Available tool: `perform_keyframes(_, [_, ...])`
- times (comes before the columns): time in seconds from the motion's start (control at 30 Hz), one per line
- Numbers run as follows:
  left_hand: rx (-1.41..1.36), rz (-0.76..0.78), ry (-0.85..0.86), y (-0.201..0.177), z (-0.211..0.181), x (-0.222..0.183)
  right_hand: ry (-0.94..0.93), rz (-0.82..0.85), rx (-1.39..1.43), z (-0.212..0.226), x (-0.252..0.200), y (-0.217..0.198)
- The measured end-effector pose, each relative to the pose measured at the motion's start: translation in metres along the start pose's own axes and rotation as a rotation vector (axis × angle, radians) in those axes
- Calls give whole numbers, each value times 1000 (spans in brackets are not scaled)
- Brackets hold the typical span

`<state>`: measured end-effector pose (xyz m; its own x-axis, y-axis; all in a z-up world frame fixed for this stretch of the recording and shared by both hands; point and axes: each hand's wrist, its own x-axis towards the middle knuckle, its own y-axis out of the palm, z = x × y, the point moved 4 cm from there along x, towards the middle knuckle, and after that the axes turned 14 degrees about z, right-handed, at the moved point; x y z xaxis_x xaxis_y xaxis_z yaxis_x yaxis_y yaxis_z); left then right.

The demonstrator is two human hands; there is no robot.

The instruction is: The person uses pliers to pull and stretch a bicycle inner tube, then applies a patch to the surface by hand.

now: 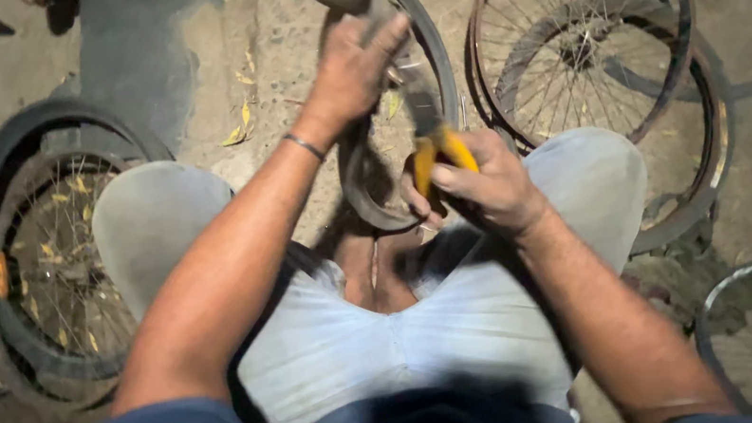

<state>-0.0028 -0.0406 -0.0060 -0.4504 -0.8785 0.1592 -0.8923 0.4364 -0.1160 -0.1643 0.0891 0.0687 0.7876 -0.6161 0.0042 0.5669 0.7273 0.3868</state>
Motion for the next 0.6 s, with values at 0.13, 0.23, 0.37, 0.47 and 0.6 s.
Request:
perform_keyframes(0.13, [-257, -112, -88, -8, 6, -4, -176, -123, -74, 20, 2, -8])
perform_keyframes(0.23, [-469, -155, -207, -16, 16, -7, -49, -255, -257, 18, -3, -34])
perform_keyframes(0.37, [-595, -171, -238, -25, 16, -12, 146, -386, -510, -4, -1, -55])
perform_keyframes(0.47, [-590, -172, -216, -20, 9, -6, 205, -406, -547, -14, -6, -60])
perform_keyframes(0.6, [-604, -169, -204, -16, 4, -4, 255, -373, -643, -13, -10, -64])
